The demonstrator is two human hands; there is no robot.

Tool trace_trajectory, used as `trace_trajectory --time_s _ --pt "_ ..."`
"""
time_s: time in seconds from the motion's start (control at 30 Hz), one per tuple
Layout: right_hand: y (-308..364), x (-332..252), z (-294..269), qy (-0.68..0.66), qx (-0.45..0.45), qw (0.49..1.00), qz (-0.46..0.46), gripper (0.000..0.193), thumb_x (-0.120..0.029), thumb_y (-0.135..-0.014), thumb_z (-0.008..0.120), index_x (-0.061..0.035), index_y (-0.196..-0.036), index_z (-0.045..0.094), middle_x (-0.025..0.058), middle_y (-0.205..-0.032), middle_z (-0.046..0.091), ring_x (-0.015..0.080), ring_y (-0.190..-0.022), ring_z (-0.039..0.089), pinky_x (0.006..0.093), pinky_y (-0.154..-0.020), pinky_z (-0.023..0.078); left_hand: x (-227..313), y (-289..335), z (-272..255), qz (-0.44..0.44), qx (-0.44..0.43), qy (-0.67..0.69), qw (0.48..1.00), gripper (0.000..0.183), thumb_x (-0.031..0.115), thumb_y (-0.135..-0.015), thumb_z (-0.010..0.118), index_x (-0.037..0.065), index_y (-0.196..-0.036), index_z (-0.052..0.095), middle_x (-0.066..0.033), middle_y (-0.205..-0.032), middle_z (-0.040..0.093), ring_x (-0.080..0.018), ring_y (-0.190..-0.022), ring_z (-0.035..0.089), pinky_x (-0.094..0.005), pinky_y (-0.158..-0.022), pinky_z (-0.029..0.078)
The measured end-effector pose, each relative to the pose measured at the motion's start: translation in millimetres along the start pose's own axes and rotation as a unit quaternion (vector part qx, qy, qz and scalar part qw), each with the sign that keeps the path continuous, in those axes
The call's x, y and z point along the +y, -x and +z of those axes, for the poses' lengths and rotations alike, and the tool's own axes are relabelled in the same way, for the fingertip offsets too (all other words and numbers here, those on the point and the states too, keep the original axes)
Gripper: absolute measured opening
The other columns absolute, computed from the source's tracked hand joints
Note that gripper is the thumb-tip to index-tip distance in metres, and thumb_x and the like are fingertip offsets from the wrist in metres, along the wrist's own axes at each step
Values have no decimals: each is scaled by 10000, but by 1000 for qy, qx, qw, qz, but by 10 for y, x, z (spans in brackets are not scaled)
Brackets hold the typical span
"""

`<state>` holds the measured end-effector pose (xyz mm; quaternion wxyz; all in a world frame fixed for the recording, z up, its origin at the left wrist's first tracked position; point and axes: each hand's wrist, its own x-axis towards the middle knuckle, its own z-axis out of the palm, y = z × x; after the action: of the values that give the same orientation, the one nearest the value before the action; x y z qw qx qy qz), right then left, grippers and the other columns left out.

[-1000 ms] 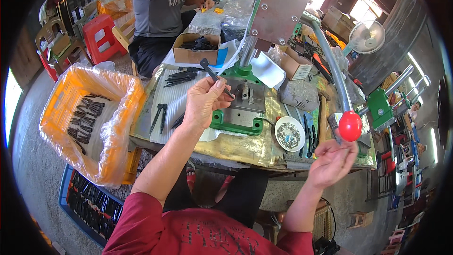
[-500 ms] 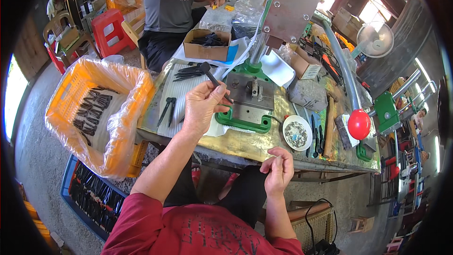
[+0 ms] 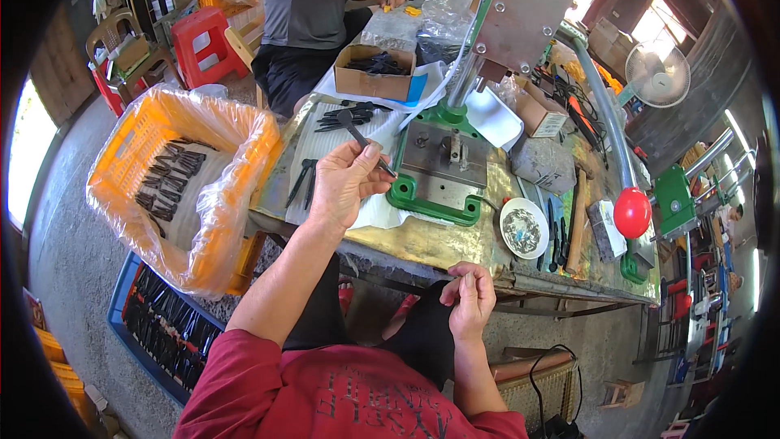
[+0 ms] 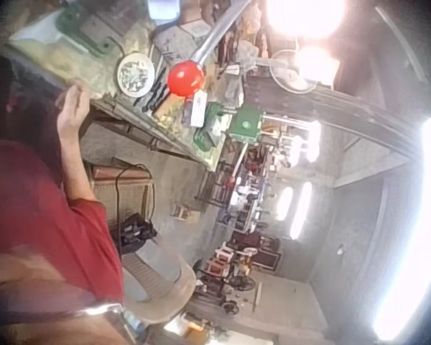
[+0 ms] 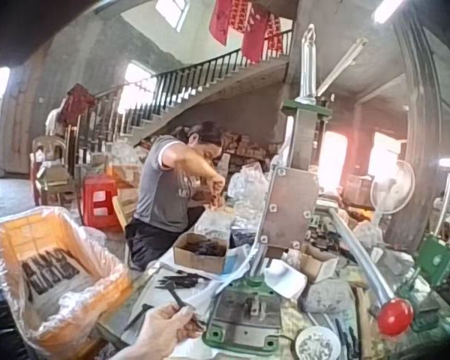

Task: The person assembles plastic components by inserting small metal fasteners into the plastic pieces by hand, placing them into a manual press, and pulling the press lever to fasten them.

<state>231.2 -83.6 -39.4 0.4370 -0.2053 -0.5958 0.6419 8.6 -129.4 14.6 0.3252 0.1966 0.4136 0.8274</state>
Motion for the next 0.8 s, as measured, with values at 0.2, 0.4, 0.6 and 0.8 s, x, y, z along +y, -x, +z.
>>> trace_trajectory --time_s 0.2,0.4,0.6,0.8 --pt "40 36 25 -9 -2 1000 24 169 -149 -866 387 0 -898 461 71 -804 533 71 -480 465 177 -436 354 25 62 -88 -21 4 -1 1000 171 192 -784 567 37 -823 505 -78 -759 573 -144 -570 581 -197 -461 465" --pt "69 66 63 -12 1 999 36 182 -156 -868 387 8 -888 464 71 -782 533 72 -474 460 179 -437 354 97 140 -122 -32 5 -53 998 183 199 -796 550 26 -850 522 -60 -728 566 -123 -552 568 -187 -451 454" --pt "93 84 79 -4 -13 999 42 176 -147 -864 389 12 -887 463 82 -787 533 75 -472 459 183 -433 353 167 148 -170 -83 -91 -118 985 217 207 -814 521 6 -896 532 -51 -706 557 -101 -529 555 -176 -447 453" --pt "97 102 110 -10 -8 999 44 167 -135 -860 390 14 -883 462 99 -798 535 84 -470 464 184 -432 355 212 160 -181 -108 -159 -123 974 235 205 -805 532 -6 -911 530 -47 -691 545 -95 -519 552 -167 -435 456"
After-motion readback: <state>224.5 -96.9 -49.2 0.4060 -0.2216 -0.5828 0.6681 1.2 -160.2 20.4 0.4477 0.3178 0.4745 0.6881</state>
